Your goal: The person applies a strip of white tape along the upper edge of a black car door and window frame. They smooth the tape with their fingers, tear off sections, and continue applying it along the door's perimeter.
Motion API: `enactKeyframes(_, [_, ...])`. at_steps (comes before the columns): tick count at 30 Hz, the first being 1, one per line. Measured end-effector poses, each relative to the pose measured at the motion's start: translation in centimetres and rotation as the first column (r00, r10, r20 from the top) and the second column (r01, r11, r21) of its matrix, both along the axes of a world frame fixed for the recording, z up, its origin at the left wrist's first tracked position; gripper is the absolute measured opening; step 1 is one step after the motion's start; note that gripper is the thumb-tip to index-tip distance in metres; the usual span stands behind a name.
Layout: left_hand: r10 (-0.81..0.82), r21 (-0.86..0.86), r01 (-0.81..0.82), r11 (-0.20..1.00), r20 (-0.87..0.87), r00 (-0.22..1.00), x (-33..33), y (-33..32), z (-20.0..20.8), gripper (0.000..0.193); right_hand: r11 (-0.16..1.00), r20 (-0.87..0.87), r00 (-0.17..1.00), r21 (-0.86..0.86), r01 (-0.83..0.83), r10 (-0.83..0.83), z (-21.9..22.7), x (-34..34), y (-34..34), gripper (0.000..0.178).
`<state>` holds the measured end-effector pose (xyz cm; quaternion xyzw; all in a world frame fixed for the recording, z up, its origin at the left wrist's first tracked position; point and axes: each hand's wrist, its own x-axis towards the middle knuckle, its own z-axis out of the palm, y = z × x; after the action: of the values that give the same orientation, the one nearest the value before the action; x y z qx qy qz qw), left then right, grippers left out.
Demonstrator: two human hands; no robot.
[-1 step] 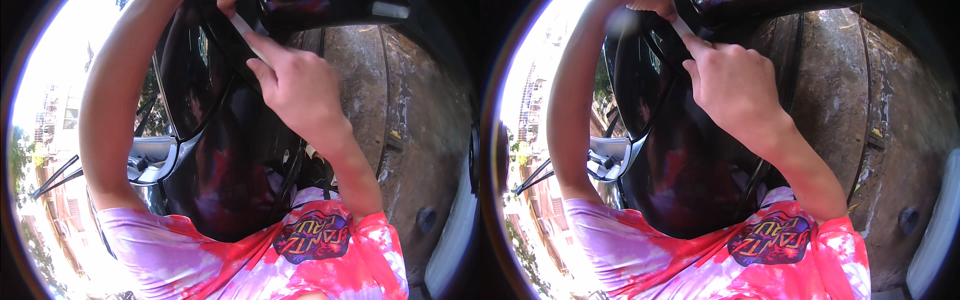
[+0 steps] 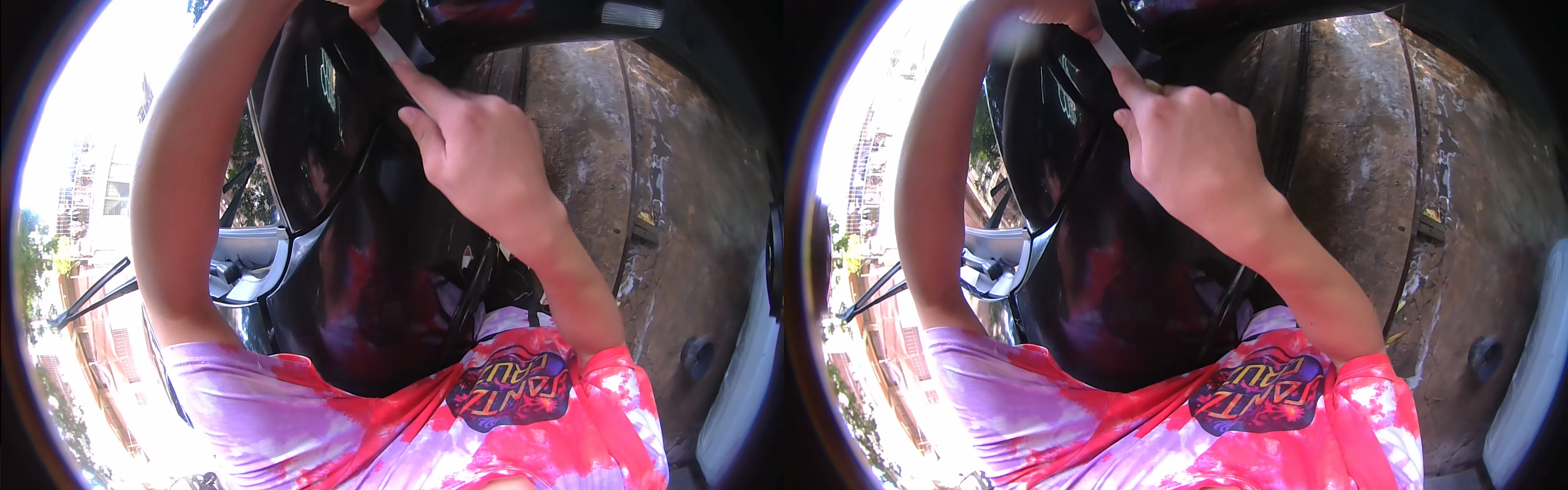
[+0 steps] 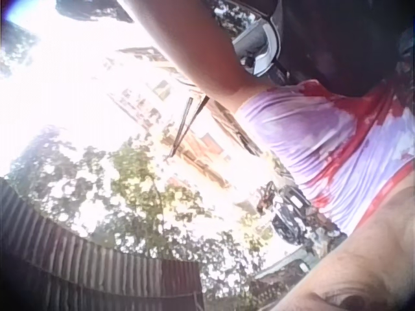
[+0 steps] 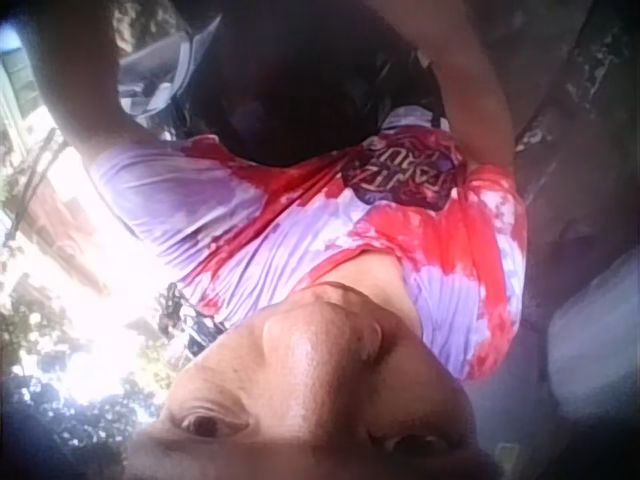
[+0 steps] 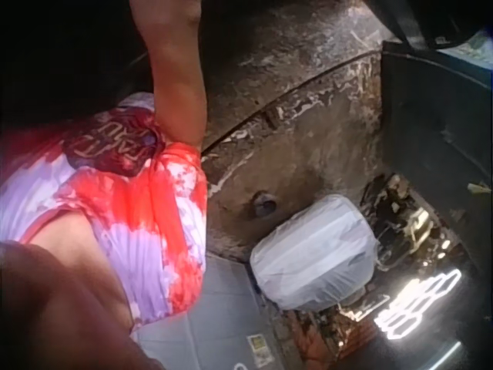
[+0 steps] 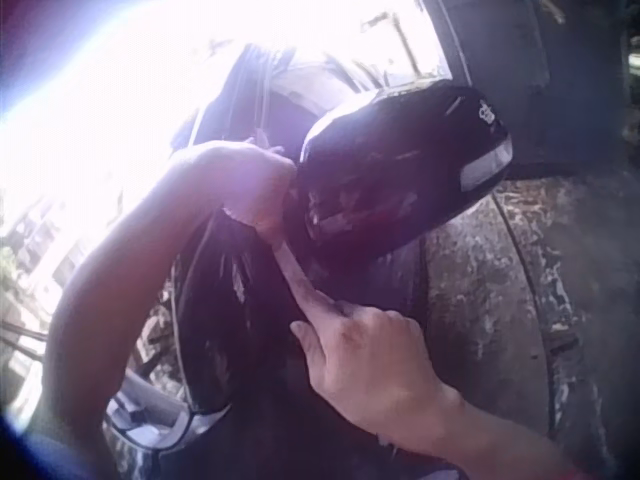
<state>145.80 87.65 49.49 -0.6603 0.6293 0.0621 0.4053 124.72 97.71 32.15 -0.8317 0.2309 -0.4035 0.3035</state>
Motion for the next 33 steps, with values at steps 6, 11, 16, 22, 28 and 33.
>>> enactKeyframes(6, [0.022,-0.086,-0.004,0.996,0.21,0.977,-4.3,1.9,0.2,0.028,1.0,0.027,0.999,-0.006,0.017,-0.017,-1.7,0.2,0.2,0.048])
enactKeyframes(11, [0.068,-0.115,-0.061,0.991,0.055,0.996,-1.5,1.8,0.3,0.041,0.999,-0.03,0.999,-0.023,-0.032,0.031,-2.0,0.4,0.0,0.049])
enactKeyframes(16, [0.027,-0.112,-0.028,0.993,-0.008,1.0,-0.9,1.9,-0.1,0.047,0.997,-0.109,0.993,-0.063,-0.042,0.035,-1.6,0.4,-0.7,0.046])
enactKeyframes(22, [-0.082,-0.164,0.076,0.984,-0.027,0.996,-3.0,3.4,-0.4,0.057,0.996,-0.152,0.987,-0.058,-0.07,0.061,-1.2,0.2,-1.3,0.046])
enactKeyframes(28, [-0.194,-0.241,0.185,0.953,-0.016,0.981,-6.2,6.2,-0.7,0.069,0.989,-0.197,0.97,0.001,-0.147,0.144,-0.4,-0.4,-2.1,0.048])
enactKeyframes(33, [-0.194,-0.277,0.208,0.938,0.077,0.978,-7.2,7.1,-1.5,0.083,0.98,-0.164,0.967,-0.009,-0.197,0.193,-0.9,-0.8,-2.6,0.046])
